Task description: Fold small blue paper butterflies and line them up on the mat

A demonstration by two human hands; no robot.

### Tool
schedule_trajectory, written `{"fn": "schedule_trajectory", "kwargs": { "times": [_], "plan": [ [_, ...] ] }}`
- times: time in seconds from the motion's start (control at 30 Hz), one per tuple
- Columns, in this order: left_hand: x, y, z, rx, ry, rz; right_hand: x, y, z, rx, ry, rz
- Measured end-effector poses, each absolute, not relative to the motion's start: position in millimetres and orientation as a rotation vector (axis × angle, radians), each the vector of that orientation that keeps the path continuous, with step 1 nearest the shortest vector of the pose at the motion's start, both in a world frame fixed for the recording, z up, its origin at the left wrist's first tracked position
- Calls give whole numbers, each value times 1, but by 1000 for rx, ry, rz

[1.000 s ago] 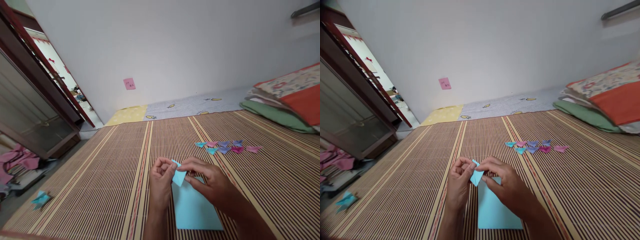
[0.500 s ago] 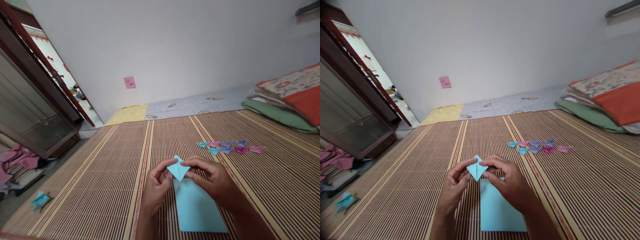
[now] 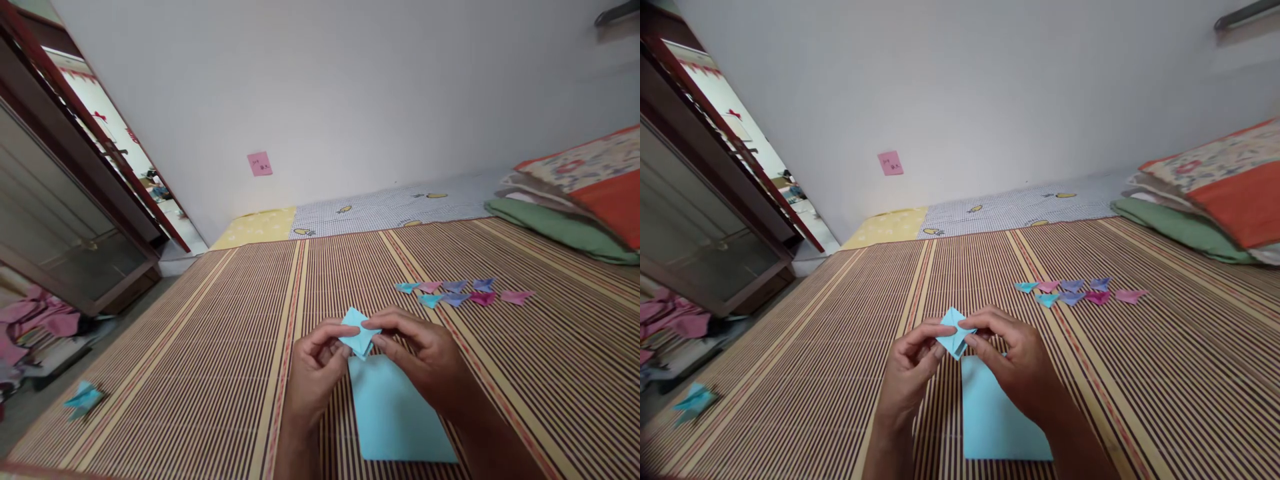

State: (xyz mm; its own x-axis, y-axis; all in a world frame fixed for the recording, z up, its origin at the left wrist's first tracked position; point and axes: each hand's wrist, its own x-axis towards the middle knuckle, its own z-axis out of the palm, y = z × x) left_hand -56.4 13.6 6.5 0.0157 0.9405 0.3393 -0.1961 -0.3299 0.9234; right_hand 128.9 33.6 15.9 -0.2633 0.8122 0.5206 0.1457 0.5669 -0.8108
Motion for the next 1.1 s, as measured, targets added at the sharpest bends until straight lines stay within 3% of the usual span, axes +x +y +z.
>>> {"fn": "schedule_trajectory", "kwargs": {
  "times": [0.63, 1.1],
  "plan": [
    [-43, 11, 8, 1079, 890, 1693, 116, 32, 17, -754, -1622, 762],
    [-46, 10, 10, 1392, 917, 1606, 115, 33, 14, -735, -1668, 790]
  ]
}}
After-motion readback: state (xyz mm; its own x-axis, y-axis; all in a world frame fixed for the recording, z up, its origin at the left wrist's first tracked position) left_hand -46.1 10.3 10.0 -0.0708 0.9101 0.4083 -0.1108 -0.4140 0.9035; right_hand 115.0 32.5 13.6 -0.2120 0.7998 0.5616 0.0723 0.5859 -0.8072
